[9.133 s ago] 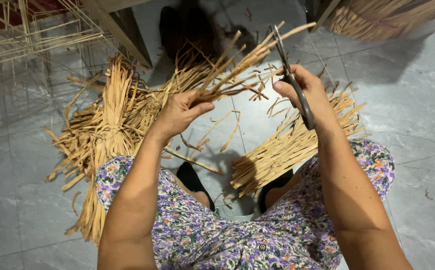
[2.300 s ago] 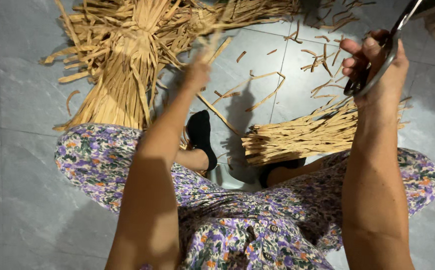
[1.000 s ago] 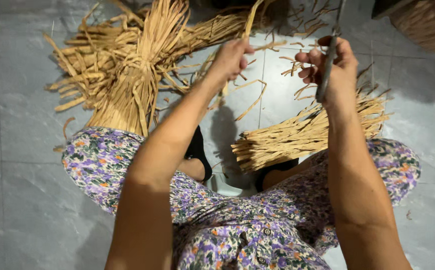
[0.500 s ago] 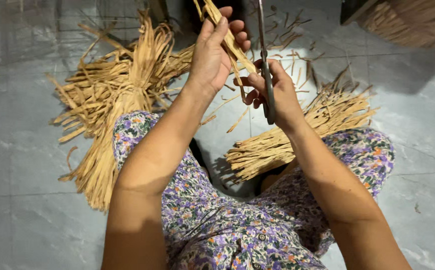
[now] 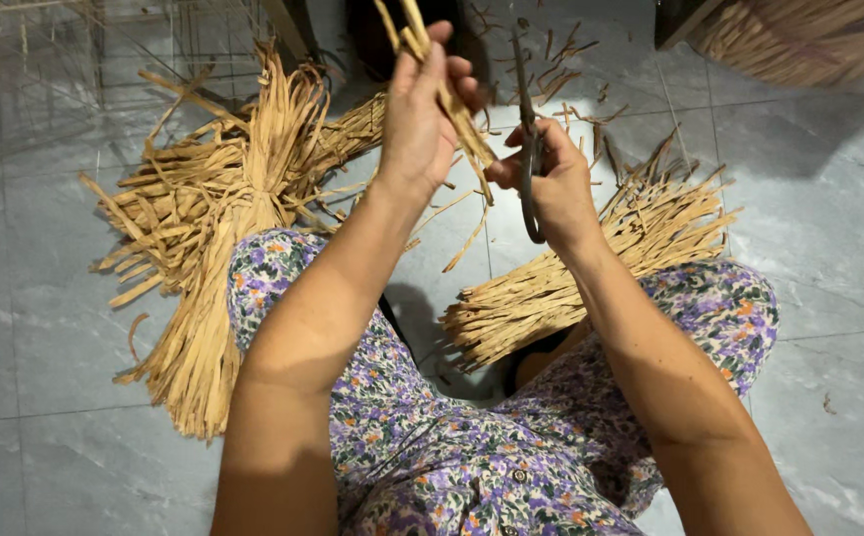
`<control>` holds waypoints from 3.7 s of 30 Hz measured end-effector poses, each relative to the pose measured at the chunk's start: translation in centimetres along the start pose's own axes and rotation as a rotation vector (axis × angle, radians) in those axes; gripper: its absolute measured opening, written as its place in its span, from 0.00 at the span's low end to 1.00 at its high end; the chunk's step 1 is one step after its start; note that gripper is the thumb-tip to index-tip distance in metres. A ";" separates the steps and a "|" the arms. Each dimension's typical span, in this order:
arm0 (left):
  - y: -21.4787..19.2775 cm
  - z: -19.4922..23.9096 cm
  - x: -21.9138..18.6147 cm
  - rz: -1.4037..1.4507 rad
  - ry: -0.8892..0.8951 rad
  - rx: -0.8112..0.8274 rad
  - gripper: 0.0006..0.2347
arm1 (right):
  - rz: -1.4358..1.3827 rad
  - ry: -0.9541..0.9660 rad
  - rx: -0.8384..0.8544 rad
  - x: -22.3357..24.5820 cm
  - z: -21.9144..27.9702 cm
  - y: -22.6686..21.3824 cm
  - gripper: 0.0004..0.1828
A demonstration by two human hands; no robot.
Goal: The person sits on the floor and uses shears to trim the ends of dried plant strips. They gather the strips into bundles, cut them to a uniform length, and occasionally adjust the bundle or remove cut pieces.
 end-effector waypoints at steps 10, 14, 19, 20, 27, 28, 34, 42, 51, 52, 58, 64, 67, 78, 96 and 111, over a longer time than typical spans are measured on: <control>-0.1 0.7 0.5 -0.092 0.006 -0.078 0.12 | -0.001 0.182 0.062 1.0 1.1 2.7 0.15; -1.5 -0.8 -0.8 -0.175 0.004 -0.132 0.13 | -0.034 0.275 0.146 -0.5 1.8 3.4 0.13; -2.8 -1.5 -6.5 -0.344 0.197 -0.134 0.14 | 0.071 0.419 0.298 -2.8 3.6 4.6 0.08; -2.7 -1.5 -7.3 -0.391 0.229 -0.132 0.14 | 0.083 0.455 0.318 -3.3 4.0 4.6 0.08; -1.8 -1.2 -9.5 -0.373 0.215 -0.030 0.14 | 0.138 0.623 0.455 -5.9 5.8 4.1 0.04; -1.8 -1.2 -10.1 -0.376 0.223 -0.031 0.15 | 0.166 0.673 0.476 -6.4 6.2 4.3 0.04; -0.6 -0.5 -11.1 -0.404 0.180 0.047 0.16 | 0.344 0.827 0.546 -7.1 7.3 5.1 0.05; 1.1 0.6 -12.8 -0.477 0.188 0.117 0.16 | 0.708 1.028 0.735 -9.8 9.0 4.9 0.11; 1.7 0.8 -12.9 -0.556 0.154 0.079 0.14 | 1.128 0.753 0.859 -9.6 7.2 4.0 0.15; 1.7 0.8 -13.0 -0.563 0.149 0.069 0.14 | 1.167 0.828 0.767 -8.9 6.2 3.2 0.17; 1.8 1.5 -11.3 -0.645 0.067 0.059 0.14 | 1.014 0.674 0.112 0.1 2.5 -1.4 0.21; 2.4 1.8 -7.1 -0.764 -0.103 0.143 0.15 | 0.577 0.104 0.046 5.0 2.3 -1.6 0.31; 2.7 2.1 -4.4 -0.856 -0.153 0.222 0.15 | 0.490 0.100 0.046 5.6 2.2 -1.7 0.31; 4.6 3.6 -1.9 -1.026 -0.275 0.307 0.14 | 0.395 0.069 -0.094 5.1 1.5 -3.2 0.21; 5.6 3.4 0.1 -0.256 -0.071 0.170 0.12 | 0.046 0.040 0.039 2.4 1.8 3.2 0.23; 3.7 8.2 9.0 -0.884 -0.689 0.721 0.21 | -0.090 -0.206 -0.294 7.9 3.6 -7.4 0.13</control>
Point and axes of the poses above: each hand's wrist, its own z-axis away from the middle knuckle, its own y-axis out of the palm, x = y × z, the point moved 3 cm from there along -z, towards the middle knuckle, and after that the axes turned 9 degrees about x, right-handed, at the moved point
